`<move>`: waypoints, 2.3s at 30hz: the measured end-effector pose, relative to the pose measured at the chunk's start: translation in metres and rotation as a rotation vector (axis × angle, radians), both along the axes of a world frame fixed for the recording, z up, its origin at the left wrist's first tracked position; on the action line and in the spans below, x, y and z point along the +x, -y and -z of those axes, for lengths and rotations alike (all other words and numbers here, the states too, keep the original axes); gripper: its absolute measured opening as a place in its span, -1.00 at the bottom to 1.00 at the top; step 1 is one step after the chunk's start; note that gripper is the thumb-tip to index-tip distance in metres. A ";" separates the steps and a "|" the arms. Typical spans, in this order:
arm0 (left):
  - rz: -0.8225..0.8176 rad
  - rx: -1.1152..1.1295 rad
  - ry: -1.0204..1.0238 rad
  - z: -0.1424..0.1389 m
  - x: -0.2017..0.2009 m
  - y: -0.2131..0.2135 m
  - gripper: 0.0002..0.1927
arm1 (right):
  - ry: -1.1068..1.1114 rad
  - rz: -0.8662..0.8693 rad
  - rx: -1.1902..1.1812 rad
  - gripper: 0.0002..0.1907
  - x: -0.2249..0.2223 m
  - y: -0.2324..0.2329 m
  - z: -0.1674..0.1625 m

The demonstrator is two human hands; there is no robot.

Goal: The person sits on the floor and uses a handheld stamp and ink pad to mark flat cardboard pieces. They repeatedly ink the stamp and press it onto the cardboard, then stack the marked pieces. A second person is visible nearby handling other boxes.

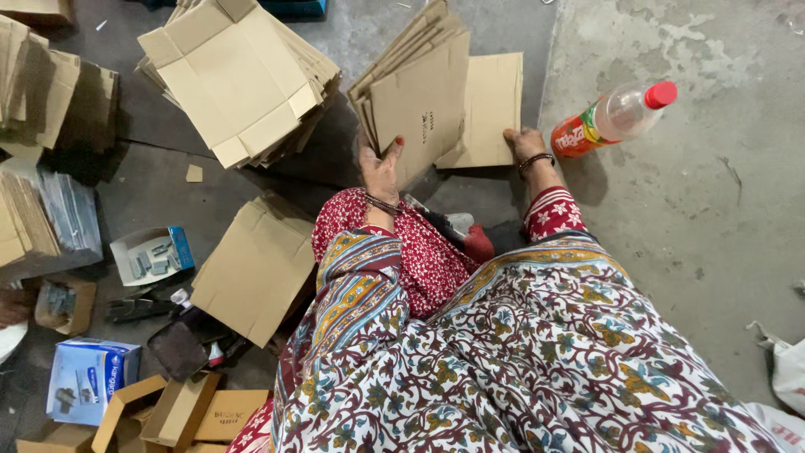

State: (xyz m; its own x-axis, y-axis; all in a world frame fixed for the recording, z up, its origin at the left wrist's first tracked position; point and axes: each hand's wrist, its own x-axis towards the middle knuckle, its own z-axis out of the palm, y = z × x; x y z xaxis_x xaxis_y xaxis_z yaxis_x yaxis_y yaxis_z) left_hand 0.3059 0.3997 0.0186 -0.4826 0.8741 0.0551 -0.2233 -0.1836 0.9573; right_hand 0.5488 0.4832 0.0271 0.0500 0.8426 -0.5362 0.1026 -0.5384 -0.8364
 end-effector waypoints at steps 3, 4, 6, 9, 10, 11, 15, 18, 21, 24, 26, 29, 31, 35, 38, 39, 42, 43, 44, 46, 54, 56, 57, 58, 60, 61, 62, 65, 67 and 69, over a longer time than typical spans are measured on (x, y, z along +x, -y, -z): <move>0.061 -0.011 -0.058 0.001 0.001 0.000 -0.40 | 0.650 -0.276 0.044 -0.63 0.003 -0.004 0.002; 0.080 -0.010 -0.076 -0.002 0.002 0.001 -0.39 | 0.629 -0.243 0.139 -0.55 0.006 -0.004 0.000; 0.115 0.014 -0.639 -0.011 0.001 0.008 -0.47 | 0.584 -0.173 0.330 -0.37 0.012 -0.006 -0.005; 0.262 0.198 -1.123 -0.029 0.000 0.020 -0.51 | -0.550 0.078 -0.066 -0.37 0.034 0.001 -0.020; 0.332 0.281 -1.217 -0.035 0.000 0.028 -0.52 | -0.661 0.034 -0.103 -0.33 0.043 0.009 -0.025; 0.390 0.351 -1.326 -0.040 0.002 0.035 -0.52 | -0.775 -0.012 -0.139 -0.29 0.052 0.016 -0.031; 0.308 0.515 -1.597 -0.053 0.002 0.037 -0.50 | -0.624 -0.375 -0.034 -0.37 0.057 0.035 -0.034; -0.033 0.416 -1.295 -0.050 0.007 0.028 -0.47 | -0.630 -0.241 0.073 -0.36 0.055 0.047 -0.024; 0.052 0.241 -0.715 -0.042 0.010 0.024 -0.28 | -0.668 -0.150 0.292 -0.38 0.050 0.056 -0.007; 0.330 0.030 -0.090 -0.029 0.007 0.028 -0.01 | -0.473 -0.264 0.572 -0.33 0.052 0.060 0.008; 0.420 -0.044 0.099 -0.019 0.006 0.025 0.03 | -0.549 -0.275 0.520 -0.33 0.055 0.056 0.015; 0.418 -0.132 -0.112 -0.002 0.009 0.017 -0.10 | -0.344 -0.348 0.541 -0.38 0.063 0.057 0.019; 0.394 -0.264 -0.463 0.009 0.012 0.020 -0.23 | -0.223 -0.377 0.566 -0.39 0.069 0.062 0.020; 0.437 -0.272 -0.618 0.025 0.035 0.023 -0.17 | -0.228 -0.318 0.516 -0.31 0.073 0.083 0.018; 0.427 -0.208 -0.629 0.031 0.050 0.024 -0.11 | -0.168 -0.293 0.416 -0.27 0.072 0.098 0.016; 0.449 -0.257 -0.605 0.031 0.052 0.024 -0.12 | -0.136 -0.292 0.383 -0.26 0.071 0.102 0.016; 0.496 -0.335 -0.586 0.031 0.053 0.021 -0.24 | -0.240 -0.261 0.234 -0.29 0.068 0.104 0.017; 0.508 -0.350 -0.588 0.030 0.053 0.021 -0.29 | -0.113 -0.320 0.283 -0.32 0.068 0.104 0.017; 0.523 -0.420 -0.655 0.029 0.052 0.021 -0.32 | 0.014 -0.379 0.336 -0.35 0.066 0.103 0.016; 0.546 -0.559 -0.794 0.029 0.052 0.021 -0.39 | 0.121 -0.438 0.378 -0.40 0.063 0.101 0.015; 0.393 -0.341 -0.464 0.023 0.052 0.017 -0.37 | -0.177 -0.196 0.540 -0.36 0.053 0.090 -0.010; 0.292 -0.221 -0.283 0.018 0.049 0.021 -0.38 | -0.172 -0.173 0.607 -0.36 0.055 0.078 -0.023; 0.217 -0.182 -0.261 0.014 0.046 0.022 -0.40 | -0.169 -0.160 0.644 -0.36 0.055 0.070 -0.028; 0.145 -0.145 -0.235 0.010 0.045 0.025 -0.42 | -0.141 -0.153 0.637 -0.39 0.051 0.061 -0.029; 0.110 -0.126 -0.177 -0.001 0.042 0.036 -0.49 | -0.082 -0.143 0.618 -0.45 0.044 0.031 -0.026; 0.086 -0.110 -0.152 -0.009 0.039 0.040 -0.52 | -0.239 -0.120 0.541 -0.46 0.040 0.017 -0.022; 0.088 -0.078 -0.131 -0.016 0.036 0.046 -0.55 | -0.398 -0.100 0.459 -0.47 0.034 0.004 -0.015; 0.085 -0.074 -0.145 -0.043 0.030 0.088 -0.65 | -0.431 -0.094 0.186 -0.48 0.019 -0.014 0.008; 0.080 -0.138 -0.210 -0.060 0.023 0.124 -0.71 | -0.242 -0.182 0.122 -0.49 0.012 -0.024 0.018; 0.066 -0.148 -0.235 -0.072 0.010 0.154 -0.73 | 0.004 -0.326 0.191 -0.49 0.007 -0.035 0.027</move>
State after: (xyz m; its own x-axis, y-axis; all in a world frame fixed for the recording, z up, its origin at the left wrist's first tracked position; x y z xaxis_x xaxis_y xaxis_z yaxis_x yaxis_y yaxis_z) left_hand 0.3158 0.2454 0.0908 -0.4139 0.9099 0.0281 0.0008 -0.0305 0.9995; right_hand 0.5560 0.5179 0.0001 -0.2352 0.8994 -0.3684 0.2463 -0.3116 -0.9178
